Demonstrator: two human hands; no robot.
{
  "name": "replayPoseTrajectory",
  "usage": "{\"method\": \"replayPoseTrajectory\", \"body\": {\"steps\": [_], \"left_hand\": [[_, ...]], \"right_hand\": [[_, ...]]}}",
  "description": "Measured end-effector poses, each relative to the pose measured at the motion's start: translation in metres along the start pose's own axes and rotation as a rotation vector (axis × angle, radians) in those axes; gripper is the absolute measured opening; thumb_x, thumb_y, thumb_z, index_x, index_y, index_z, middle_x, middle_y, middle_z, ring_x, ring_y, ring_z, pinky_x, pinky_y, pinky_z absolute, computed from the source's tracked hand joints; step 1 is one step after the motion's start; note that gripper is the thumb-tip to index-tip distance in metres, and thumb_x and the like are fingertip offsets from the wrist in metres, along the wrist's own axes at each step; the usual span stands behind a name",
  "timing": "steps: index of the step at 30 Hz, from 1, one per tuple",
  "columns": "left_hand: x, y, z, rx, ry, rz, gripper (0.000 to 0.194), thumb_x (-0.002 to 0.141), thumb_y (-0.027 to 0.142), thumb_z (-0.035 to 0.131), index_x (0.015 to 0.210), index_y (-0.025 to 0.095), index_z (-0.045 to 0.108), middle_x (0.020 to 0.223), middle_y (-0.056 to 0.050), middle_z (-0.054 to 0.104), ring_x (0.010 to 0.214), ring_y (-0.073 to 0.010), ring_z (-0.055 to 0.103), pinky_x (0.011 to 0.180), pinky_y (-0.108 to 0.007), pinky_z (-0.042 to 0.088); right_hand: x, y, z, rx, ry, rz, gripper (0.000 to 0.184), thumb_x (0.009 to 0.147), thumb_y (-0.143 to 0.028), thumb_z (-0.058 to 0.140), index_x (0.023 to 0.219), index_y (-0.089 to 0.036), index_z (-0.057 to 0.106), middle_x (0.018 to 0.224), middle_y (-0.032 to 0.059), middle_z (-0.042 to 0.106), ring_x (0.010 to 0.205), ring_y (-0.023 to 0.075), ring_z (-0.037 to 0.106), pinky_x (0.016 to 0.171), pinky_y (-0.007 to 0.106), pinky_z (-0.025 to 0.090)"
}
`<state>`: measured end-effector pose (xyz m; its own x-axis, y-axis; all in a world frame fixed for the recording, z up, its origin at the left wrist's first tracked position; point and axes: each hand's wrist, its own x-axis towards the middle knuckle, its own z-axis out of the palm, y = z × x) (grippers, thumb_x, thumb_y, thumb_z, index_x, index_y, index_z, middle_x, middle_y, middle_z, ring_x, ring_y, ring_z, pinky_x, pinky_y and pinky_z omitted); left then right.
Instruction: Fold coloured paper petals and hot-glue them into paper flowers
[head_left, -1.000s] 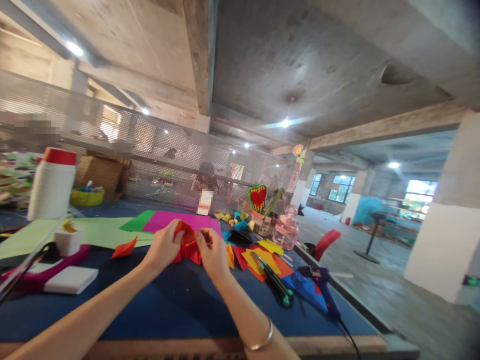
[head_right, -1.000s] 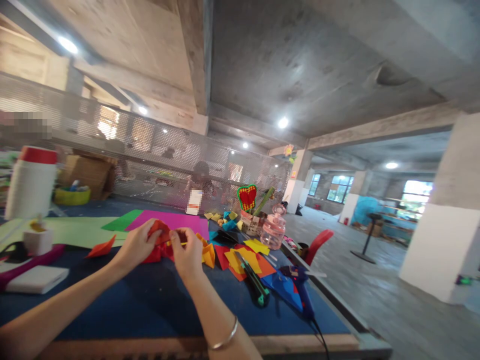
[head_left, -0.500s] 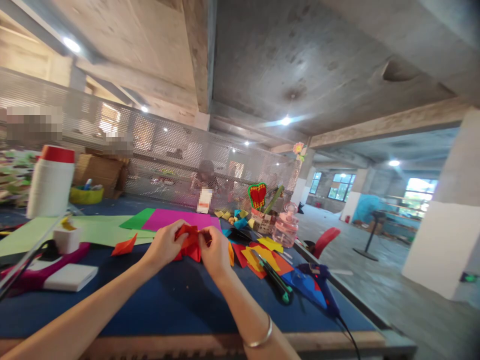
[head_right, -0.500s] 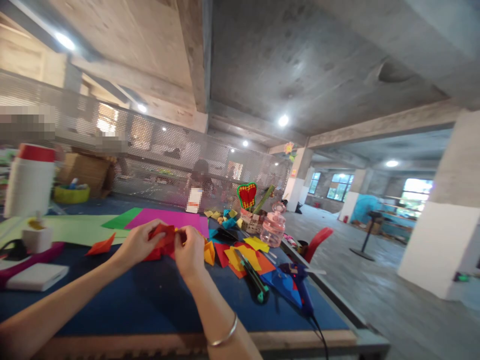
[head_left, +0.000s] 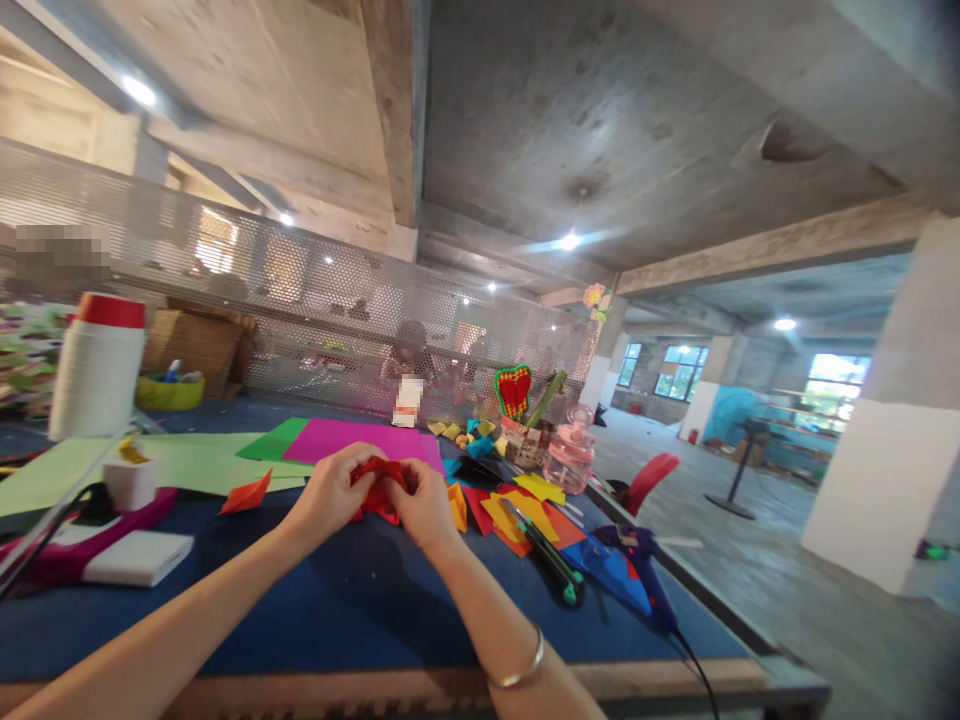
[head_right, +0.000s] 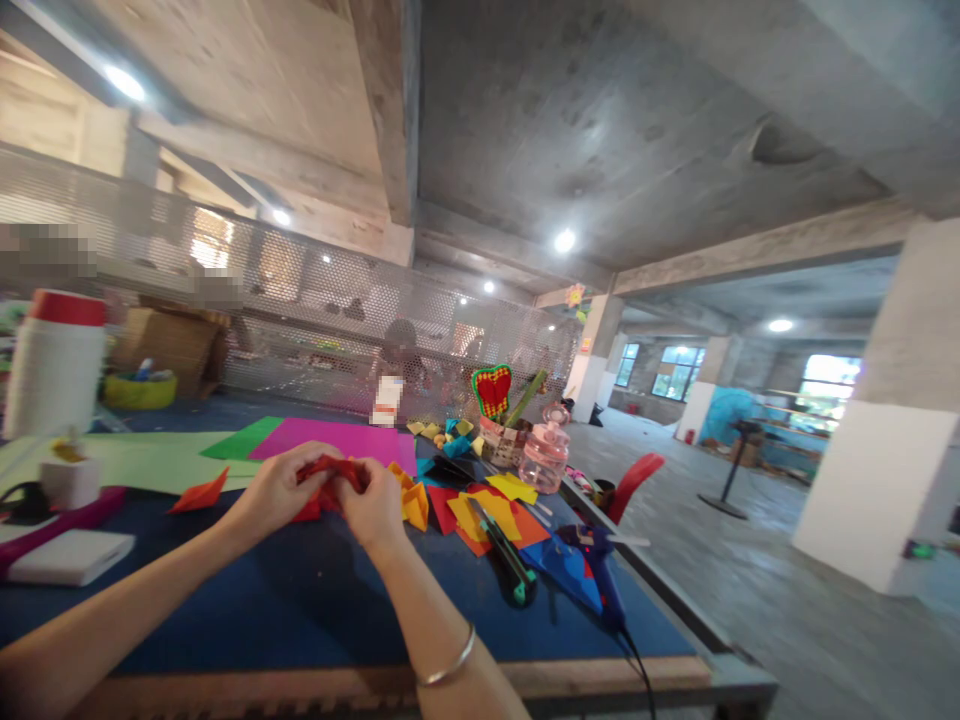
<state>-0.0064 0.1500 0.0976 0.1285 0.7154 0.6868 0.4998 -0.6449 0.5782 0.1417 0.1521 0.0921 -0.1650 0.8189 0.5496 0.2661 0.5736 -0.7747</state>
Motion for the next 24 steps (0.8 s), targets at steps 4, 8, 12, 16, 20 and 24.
{"method": "replayPoseTrajectory", "body": {"steps": [4,8,12,16,20,24], "left_hand": [[-0.001,0.001,0.004,-0.023,-0.021,0.082,0.018,0.075,0.018,0.045,0.084,0.017,0.061,0.09,-0.005,0.064,0.089,-0.0185,0.059,0.083,-0.028,0.044],[-0.001,-0.003,0.009,-0.081,-0.007,0.043,0.025,0.076,0.021,0.048,0.099,0.018,0.057,0.094,-0.005,0.065,0.086,-0.0175,0.063,0.079,-0.027,0.047],[-0.002,-0.005,0.01,-0.073,-0.027,-0.021,0.022,0.072,0.019,0.048,0.092,0.018,0.057,0.085,-0.002,0.066,0.078,-0.0167,0.063,0.073,-0.026,0.047],[-0.002,0.0,0.008,0.012,0.011,-0.036,0.008,0.069,0.018,0.048,0.074,0.018,0.055,0.067,0.002,0.058,0.063,-0.0137,0.056,0.061,-0.023,0.041],[-0.003,0.003,0.007,0.039,0.032,-0.036,0.003,0.066,0.019,0.049,0.066,0.018,0.052,0.059,0.004,0.052,0.058,-0.0118,0.049,0.057,-0.022,0.036],[-0.006,0.003,0.006,-0.005,0.032,-0.057,0.005,0.065,0.02,0.05,0.065,0.018,0.054,0.058,0.004,0.054,0.057,-0.0117,0.049,0.056,-0.021,0.036]], "right_hand": [[0.001,0.001,-0.002,-0.086,0.026,0.02,0.012,0.07,-0.022,0.053,0.075,-0.018,0.063,0.063,-0.0021,0.061,0.059,0.0131,0.054,0.056,0.021,0.041],[0.0,-0.004,-0.007,-0.195,0.122,0.007,0.008,0.07,-0.023,0.053,0.066,-0.018,0.058,0.057,-0.0043,0.053,0.055,0.0111,0.047,0.053,0.02,0.035],[-0.002,-0.005,-0.005,-0.204,0.127,-0.019,0.007,0.071,-0.023,0.052,0.07,-0.019,0.058,0.059,-0.0044,0.054,0.057,0.0111,0.047,0.054,0.02,0.035],[-0.004,-0.004,-0.002,-0.214,0.124,-0.038,0.004,0.07,-0.022,0.053,0.067,-0.019,0.055,0.059,-0.0051,0.051,0.056,0.0108,0.046,0.054,0.02,0.034],[-0.005,-0.008,-0.003,-0.22,0.095,-0.043,0.003,0.068,-0.02,0.053,0.065,-0.019,0.052,0.057,-0.0061,0.049,0.055,0.0104,0.046,0.055,0.019,0.034],[-0.007,-0.013,-0.002,-0.255,0.082,-0.074,0.004,0.069,-0.018,0.052,0.066,-0.02,0.051,0.058,-0.0058,0.05,0.055,0.0108,0.047,0.054,0.02,0.035]]}}
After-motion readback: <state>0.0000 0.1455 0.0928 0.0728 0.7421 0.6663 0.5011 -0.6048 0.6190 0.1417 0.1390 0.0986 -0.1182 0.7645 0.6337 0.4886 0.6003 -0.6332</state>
